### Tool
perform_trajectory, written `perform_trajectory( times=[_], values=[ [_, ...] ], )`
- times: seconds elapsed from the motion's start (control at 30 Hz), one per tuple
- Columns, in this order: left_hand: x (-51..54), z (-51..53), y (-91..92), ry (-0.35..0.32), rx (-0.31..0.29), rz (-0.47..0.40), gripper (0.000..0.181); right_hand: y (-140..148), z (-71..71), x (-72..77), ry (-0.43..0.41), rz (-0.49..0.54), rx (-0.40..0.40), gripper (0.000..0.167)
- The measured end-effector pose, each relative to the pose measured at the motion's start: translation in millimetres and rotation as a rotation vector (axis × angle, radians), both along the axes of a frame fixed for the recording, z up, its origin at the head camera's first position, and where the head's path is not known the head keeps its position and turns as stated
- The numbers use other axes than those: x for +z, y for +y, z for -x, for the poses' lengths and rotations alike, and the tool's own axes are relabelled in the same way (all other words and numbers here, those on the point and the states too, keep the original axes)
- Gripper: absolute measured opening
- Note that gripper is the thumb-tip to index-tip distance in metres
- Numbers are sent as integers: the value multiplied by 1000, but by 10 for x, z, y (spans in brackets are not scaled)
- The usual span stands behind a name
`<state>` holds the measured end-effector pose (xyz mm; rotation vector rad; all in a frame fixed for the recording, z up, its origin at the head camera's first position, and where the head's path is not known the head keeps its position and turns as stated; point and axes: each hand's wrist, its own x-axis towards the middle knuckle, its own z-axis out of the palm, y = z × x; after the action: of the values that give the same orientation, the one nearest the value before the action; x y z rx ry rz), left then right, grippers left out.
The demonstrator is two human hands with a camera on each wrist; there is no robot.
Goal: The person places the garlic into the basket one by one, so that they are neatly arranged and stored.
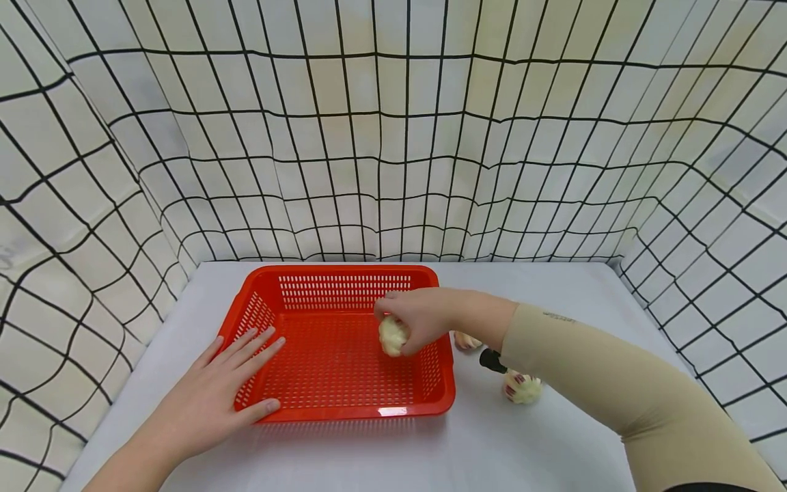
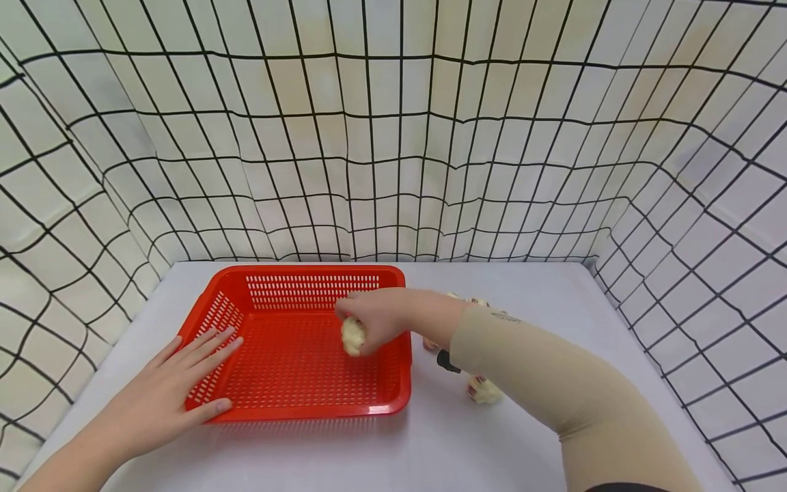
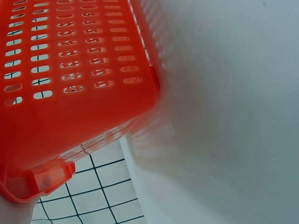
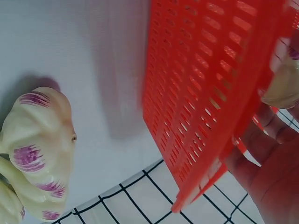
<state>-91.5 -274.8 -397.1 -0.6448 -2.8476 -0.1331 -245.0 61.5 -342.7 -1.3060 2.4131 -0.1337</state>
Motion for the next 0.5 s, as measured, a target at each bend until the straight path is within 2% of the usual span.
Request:
perform_trajectory(
  times=[0.1,0.27,0.4,0.5],
  values=[
    [2,-3,2,-5,4,1,84,-42,0,-57,-19,-47,-6,45],
    [10,-2,10,-13,3,-3,84,-146,-18,-138,-77,-125,-9,49],
    [11,4,9,-15,-3,-5,84,-218,-51,-171,-73,-185,11,56],
    [11,0,0,-11,-4,-6,83,-247,-72,-201,-68,-210,27,56]
  ],
)
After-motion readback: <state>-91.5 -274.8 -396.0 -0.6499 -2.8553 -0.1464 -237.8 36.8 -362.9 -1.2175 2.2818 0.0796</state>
